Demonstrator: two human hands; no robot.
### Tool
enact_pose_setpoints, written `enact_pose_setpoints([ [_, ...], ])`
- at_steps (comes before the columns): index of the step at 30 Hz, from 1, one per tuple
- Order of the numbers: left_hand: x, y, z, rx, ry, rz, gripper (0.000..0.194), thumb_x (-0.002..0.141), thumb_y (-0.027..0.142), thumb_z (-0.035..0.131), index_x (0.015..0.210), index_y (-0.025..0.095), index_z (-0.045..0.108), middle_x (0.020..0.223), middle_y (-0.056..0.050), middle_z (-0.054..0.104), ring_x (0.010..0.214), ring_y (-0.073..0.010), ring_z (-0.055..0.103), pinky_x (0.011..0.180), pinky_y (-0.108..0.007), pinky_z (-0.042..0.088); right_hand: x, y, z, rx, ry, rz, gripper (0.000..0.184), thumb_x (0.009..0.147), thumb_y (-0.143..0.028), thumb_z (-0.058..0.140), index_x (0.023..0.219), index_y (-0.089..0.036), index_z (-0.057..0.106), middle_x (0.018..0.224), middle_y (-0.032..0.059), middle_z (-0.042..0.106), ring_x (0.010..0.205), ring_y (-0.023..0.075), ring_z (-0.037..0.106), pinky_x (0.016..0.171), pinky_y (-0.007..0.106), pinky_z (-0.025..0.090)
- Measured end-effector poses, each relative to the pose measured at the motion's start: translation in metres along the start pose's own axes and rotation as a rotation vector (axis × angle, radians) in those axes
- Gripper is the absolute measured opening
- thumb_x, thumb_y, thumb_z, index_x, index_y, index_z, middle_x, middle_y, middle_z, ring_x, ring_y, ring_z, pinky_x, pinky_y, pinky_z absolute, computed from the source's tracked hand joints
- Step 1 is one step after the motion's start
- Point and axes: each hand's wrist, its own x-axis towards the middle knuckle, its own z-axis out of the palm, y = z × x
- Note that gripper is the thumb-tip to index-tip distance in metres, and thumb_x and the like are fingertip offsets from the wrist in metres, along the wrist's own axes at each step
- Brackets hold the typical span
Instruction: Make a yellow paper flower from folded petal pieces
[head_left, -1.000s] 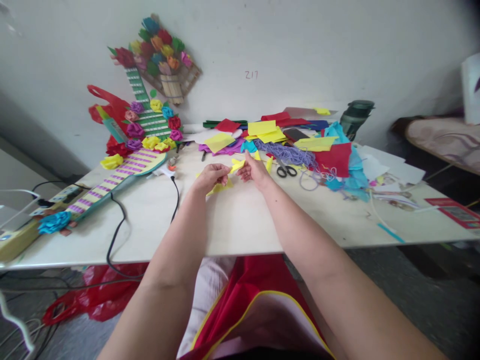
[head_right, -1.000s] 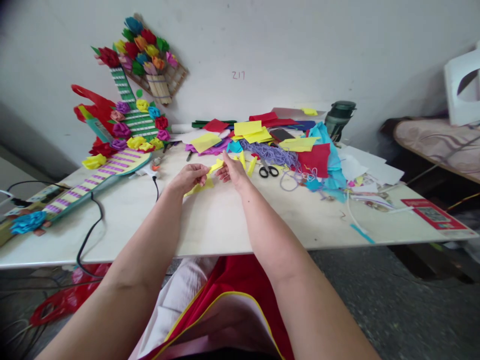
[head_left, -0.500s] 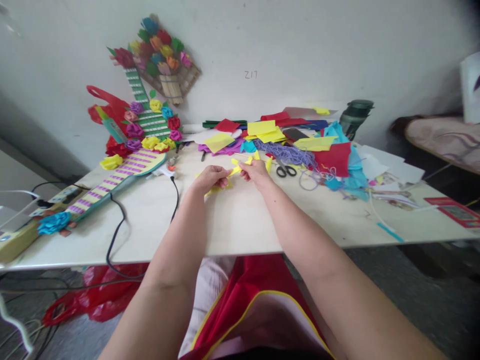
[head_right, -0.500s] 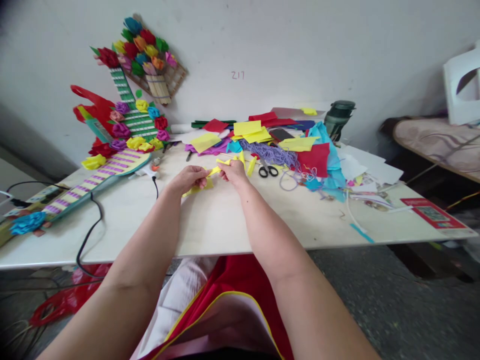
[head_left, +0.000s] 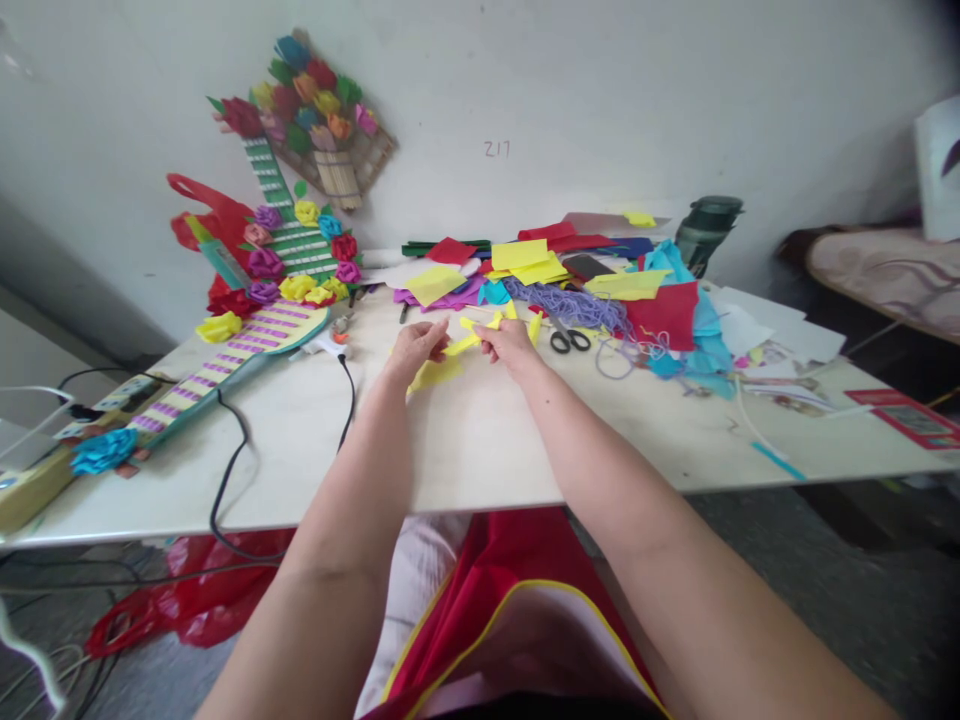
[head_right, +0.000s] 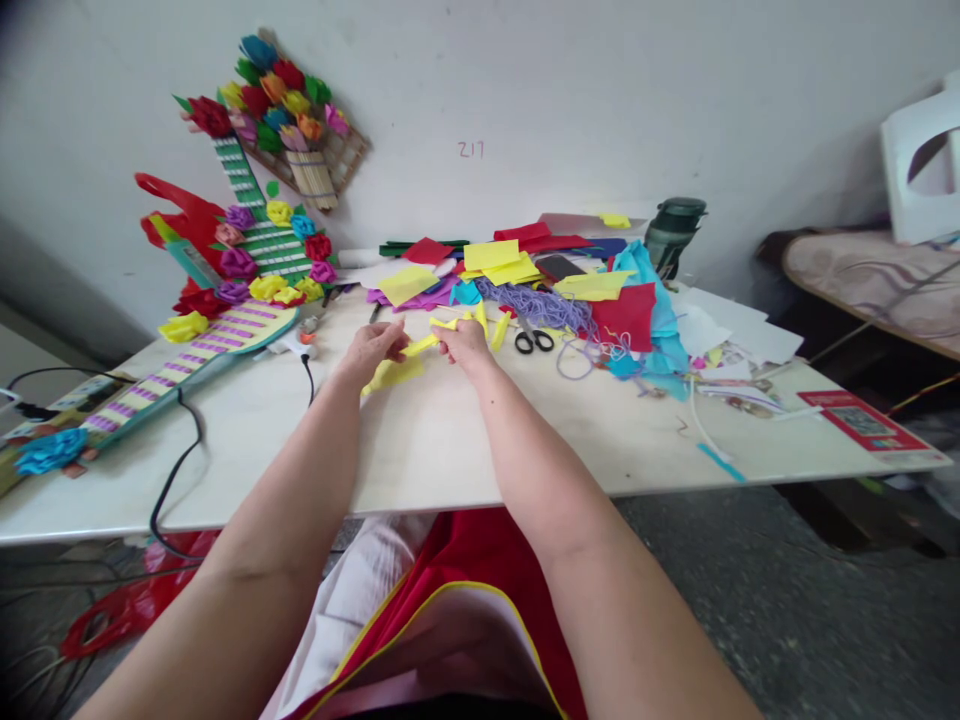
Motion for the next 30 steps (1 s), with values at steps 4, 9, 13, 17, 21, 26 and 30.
enact_pose_setpoints([
  [4,-0.0045,0.0022,0.0061,0.032,-0.144,0.048,0.044,0.057,0.051,0.074,0.068,0.010,0.062,0.058,-0.002,0.060,0.052,-0.0097,0.054,0.052,-0.022,0.044,0.0020,0.0054,0.0041,-0.018,-0.052,-0.034,0.027,0.072,-0.022,0.066,0.051,-0.014,0.051,0.036,-0.0050,0.048,0.029,0.0041,0.038,0.030,0.016,0.032],
  [9,-0.0087,0.0041,0.0083,0.068,-0.232,0.033,0.039,0.063,0.048,0.071,0.069,0.011,0.061,0.050,-0.001,0.057,0.042,-0.0082,0.049,0.045,-0.021,0.038,0.0005,0.0057,0.0055,-0.017,-0.068,-0.025,0.026,0.071,-0.024,0.068,0.053,-0.014,0.052,0.038,-0.0052,0.049,0.030,0.0038,0.038,0.031,0.015,0.033],
  [13,-0.0073,0.0027,0.0060,0.083,-0.283,0.022,0.035,0.067,0.046,0.068,0.065,0.012,0.059,0.049,0.000,0.056,0.040,-0.0074,0.047,0.044,-0.021,0.036,-0.0015,0.0043,0.0059,-0.048,-0.065,-0.018,0.025,0.071,-0.025,0.068,0.055,-0.015,0.052,0.039,-0.0054,0.049,0.032,0.0038,0.038,0.033,0.016,0.033],
  [17,-0.0057,-0.0007,0.0036,0.104,-0.310,0.021,0.032,0.071,0.043,0.065,0.062,0.014,0.056,0.046,0.001,0.052,0.039,-0.0062,0.044,0.043,-0.020,0.031,-0.0024,0.0049,0.0067,-0.148,-0.044,-0.004,0.023,0.074,-0.025,0.063,0.056,-0.015,0.053,0.042,-0.0048,0.051,0.033,0.0045,0.038,0.035,0.017,0.033],
  [21,-0.0057,-0.0024,0.0027,0.136,-0.301,0.018,0.031,0.073,0.041,0.063,0.060,0.015,0.053,0.044,0.003,0.048,0.039,-0.0052,0.040,0.042,-0.020,0.028,-0.0008,0.0072,0.0063,-0.353,-0.010,-0.071,0.028,0.075,-0.032,0.061,0.053,-0.015,0.055,0.045,-0.0025,0.053,0.039,0.0069,0.044,0.043,0.020,0.037],
  [26,-0.0056,-0.0044,0.0025,0.138,-0.317,-0.003,0.034,0.073,0.042,0.062,0.056,0.016,0.048,0.042,0.004,0.045,0.037,-0.0047,0.035,0.040,-0.021,0.023,-0.0035,0.0051,0.0068,-0.785,0.062,-0.286,0.026,0.079,-0.033,0.057,0.062,-0.015,0.064,0.065,0.0039,0.066,0.065,0.0132,0.058,0.058,0.022,0.039],
  [30,-0.0054,-0.0057,0.0031,0.099,-0.328,-0.046,0.035,0.072,0.045,0.062,0.058,0.017,0.047,0.040,0.004,0.043,0.034,-0.0049,0.032,0.037,-0.021,0.019,-0.0079,0.0034,0.0076,-0.997,0.093,-0.418,0.027,0.083,-0.035,0.052,0.072,-0.017,0.069,0.077,0.0069,0.069,0.075,0.0171,0.060,0.062,0.025,0.037],
])
